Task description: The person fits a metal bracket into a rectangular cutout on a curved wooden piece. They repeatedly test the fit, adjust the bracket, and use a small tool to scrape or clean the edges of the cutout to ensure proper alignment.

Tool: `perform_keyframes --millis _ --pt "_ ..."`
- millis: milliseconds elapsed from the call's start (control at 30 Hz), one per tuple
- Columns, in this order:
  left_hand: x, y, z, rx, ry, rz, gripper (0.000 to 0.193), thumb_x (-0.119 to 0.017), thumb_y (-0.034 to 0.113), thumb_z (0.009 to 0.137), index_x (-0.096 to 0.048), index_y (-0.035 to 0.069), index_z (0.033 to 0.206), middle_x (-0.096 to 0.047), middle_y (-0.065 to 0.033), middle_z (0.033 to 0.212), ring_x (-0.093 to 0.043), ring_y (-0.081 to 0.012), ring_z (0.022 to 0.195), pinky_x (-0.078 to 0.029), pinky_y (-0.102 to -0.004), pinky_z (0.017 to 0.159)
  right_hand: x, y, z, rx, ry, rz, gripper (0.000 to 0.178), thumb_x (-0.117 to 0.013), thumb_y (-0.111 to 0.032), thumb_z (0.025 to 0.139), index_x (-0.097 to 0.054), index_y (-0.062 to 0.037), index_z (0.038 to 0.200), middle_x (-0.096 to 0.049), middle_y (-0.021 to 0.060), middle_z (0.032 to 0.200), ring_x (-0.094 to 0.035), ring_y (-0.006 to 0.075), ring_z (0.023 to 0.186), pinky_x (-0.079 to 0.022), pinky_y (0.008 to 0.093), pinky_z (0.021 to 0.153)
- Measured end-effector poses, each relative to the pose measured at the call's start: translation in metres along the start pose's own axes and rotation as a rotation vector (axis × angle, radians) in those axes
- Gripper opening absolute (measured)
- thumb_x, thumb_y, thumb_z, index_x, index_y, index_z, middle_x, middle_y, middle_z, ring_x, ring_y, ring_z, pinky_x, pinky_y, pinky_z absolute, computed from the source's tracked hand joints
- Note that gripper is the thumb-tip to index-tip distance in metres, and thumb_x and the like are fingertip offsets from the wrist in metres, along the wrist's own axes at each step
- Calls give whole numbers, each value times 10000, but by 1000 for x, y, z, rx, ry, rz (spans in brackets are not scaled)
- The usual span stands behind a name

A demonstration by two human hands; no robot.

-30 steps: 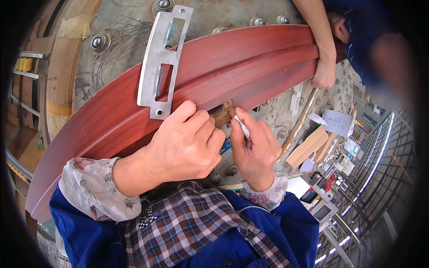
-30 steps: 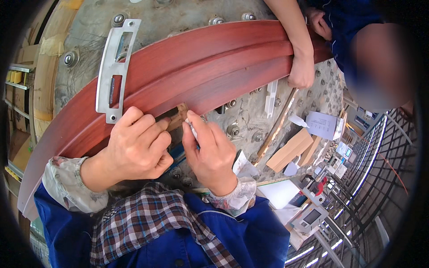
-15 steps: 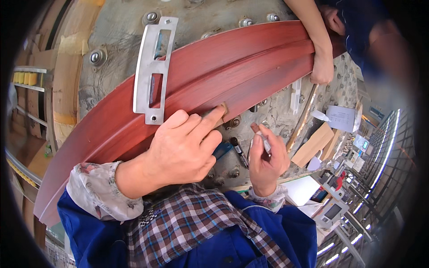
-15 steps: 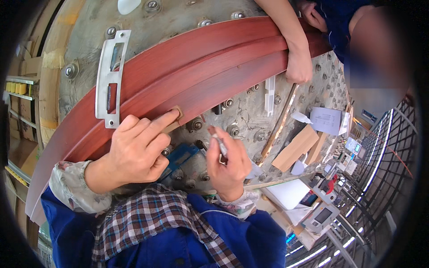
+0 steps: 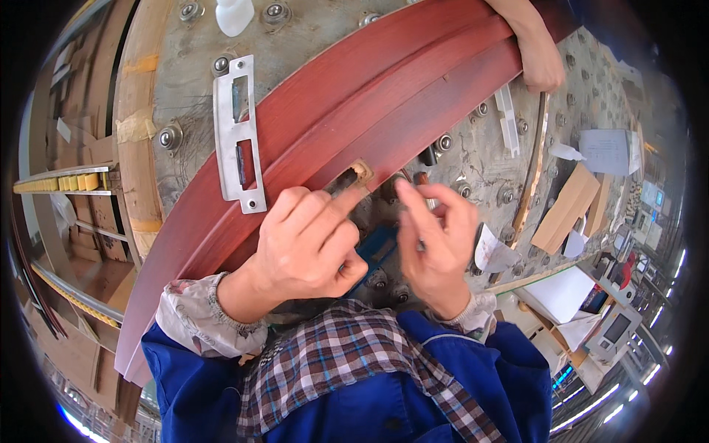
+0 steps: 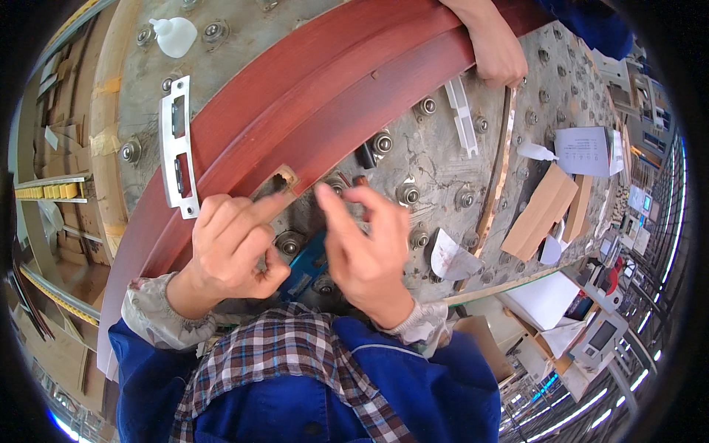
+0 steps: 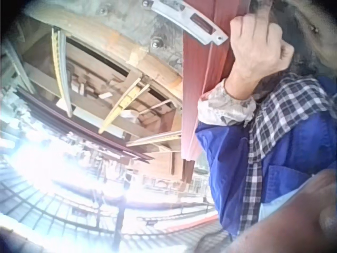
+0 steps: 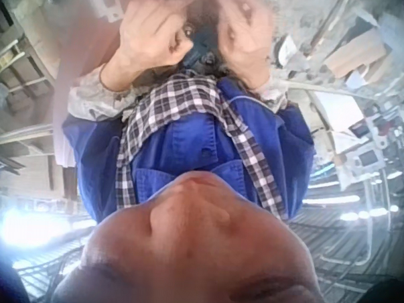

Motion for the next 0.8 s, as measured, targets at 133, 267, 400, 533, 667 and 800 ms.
perform_keyframes --millis 133,267,400,533,667,800 --pt "-1 -7 -6 38 -3 4 228 -617 64 546 -555 9 759 -684 -144 942 -578 -277 677 -443 -375 622 -20 -21 7 101 -79 -29 610 -689 13 681 -654 -110 1277 -551 66 918 -512 239 794 -444 347 686" --pt "0 -9 -7 70 11 17 197 -627 95 547 -539 28 709 -667 -158 879 -580 -266 719 -442 -370 639 -21 -31 -1 153 -153 68 595 -688 3 680 -661 -104 1265 -534 47 882 -490 224 742 -434 328 657" --pt "-1 -11 -4 91 9 -36 212 -630 95 547 -548 28 730 -665 -150 934 -577 -256 725 -427 -369 645 -18 -20 5 115 -44 81 601 -697 -6 657 -670 -95 1252 -530 54 859 -498 231 727 -439 334 624" --pt "-5 -12 -5 87 -18 -34 225 -630 92 547 -551 32 748 -662 -138 986 -572 -252 732 -415 -368 653 -23 -27 0 138 -89 52 602 -689 0 658 -668 -84 1254 -527 49 833 -499 220 694 -451 330 604" --pt "-4 -12 -5 96 -31 -27 225 -624 79 544 -561 33 755 -666 -132 973 -571 -251 724 -409 -368 645 -16 -16 7 83 -21 95 581 -675 -20 677 -673 -90 1253 -520 43 830 -497 210 690 -450 319 596" --pt "-4 -11 -5 97 -21 -28 224 -621 68 540 -564 30 753 -665 -126 949 -573 -248 717 -416 -367 651 -21 -28 1 76 -110 30 592 -670 62 621 -711 -106 1187 -534 48 821 -533 229 702 -466 334 626"
Point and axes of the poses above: each hand's wrist, its own z-axis towards the middle knuckle, its own x-axis out of the back of the hand, y = z × x, the point moved 9 cm from there along z, towards the middle knuckle
